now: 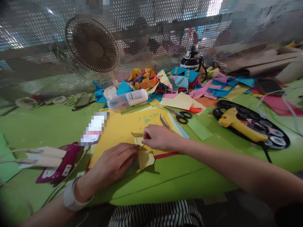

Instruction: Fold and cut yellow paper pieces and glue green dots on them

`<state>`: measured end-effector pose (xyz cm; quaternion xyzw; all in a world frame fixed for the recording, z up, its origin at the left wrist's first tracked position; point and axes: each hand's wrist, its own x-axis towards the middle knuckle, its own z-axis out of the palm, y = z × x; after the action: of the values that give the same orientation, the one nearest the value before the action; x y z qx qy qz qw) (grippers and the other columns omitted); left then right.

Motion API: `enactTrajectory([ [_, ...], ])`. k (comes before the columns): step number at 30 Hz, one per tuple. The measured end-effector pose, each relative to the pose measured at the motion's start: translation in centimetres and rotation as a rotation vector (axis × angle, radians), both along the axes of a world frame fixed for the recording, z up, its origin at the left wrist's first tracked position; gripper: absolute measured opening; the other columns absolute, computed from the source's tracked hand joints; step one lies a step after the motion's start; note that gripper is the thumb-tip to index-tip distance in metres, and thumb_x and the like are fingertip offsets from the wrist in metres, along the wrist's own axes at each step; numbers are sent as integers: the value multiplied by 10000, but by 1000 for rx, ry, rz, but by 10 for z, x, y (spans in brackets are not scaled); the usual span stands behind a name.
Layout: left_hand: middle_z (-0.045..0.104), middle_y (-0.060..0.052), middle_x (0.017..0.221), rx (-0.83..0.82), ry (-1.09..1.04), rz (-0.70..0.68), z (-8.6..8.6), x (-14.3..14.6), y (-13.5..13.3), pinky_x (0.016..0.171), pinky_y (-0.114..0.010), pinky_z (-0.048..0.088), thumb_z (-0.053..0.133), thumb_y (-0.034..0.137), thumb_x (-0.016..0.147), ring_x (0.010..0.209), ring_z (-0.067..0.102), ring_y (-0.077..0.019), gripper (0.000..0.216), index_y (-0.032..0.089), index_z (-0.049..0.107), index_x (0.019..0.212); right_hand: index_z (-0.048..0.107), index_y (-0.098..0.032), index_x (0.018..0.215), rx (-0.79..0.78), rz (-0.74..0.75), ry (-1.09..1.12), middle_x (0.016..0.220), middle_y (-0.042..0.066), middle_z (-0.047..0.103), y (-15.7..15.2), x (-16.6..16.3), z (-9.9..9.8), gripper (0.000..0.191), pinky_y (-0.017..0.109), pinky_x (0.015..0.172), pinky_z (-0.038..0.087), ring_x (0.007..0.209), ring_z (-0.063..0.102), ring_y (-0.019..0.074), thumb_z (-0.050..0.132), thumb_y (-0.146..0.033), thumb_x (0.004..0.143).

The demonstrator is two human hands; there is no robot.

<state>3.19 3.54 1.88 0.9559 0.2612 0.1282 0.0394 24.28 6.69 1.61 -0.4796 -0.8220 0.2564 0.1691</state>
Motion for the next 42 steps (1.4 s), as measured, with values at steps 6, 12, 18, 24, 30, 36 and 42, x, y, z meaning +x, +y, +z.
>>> enactTrajectory([
  [6,561,-134,1057,25,121,4,-2,3,2,788,-422,493,378,153,873,922,522,-226,302,100,465,1157,605,-160,753,-29,-16,-3,755,27,611,1,0,2,94,212,535,325,640,519,119,545,-232,748],
  [12,554,-124,1041,36,171,21,-5,2,2,784,-426,489,360,150,872,917,519,-233,245,105,523,1048,611,-163,754,-39,-9,28,743,23,612,1,0,1,112,216,534,331,636,519,121,555,-260,746],
  [18,531,-118,1071,23,204,8,-3,3,1,798,-416,479,361,151,869,949,498,-236,272,107,488,1107,608,-166,751,-65,-7,56,739,24,613,1,1,0,140,225,536,342,637,522,127,562,-298,755],
  [24,526,-106,1059,31,293,-30,3,6,2,799,-397,463,347,150,877,944,485,-233,284,109,464,1133,558,-173,883,-69,-37,84,851,31,617,-1,1,-2,201,247,605,372,723,546,149,595,-306,738],
  [30,528,-89,979,30,368,-46,13,12,3,730,-365,454,391,160,852,856,487,-216,213,127,517,1021,531,-176,939,-69,-2,127,884,38,610,4,2,-6,196,261,660,394,769,555,156,579,-250,764],
  [36,522,-80,929,48,362,-55,20,15,3,705,-338,435,399,167,846,796,476,-191,180,122,533,955,543,-161,925,-231,-46,151,758,15,590,8,5,1,161,228,539,391,602,528,117,513,-215,776],
  [42,517,-89,921,27,364,-85,23,15,4,745,-356,432,426,195,817,824,469,-207,170,126,551,909,549,-151,920,-248,31,127,771,12,587,10,8,3,274,232,580,409,682,535,138,632,-202,664],
])
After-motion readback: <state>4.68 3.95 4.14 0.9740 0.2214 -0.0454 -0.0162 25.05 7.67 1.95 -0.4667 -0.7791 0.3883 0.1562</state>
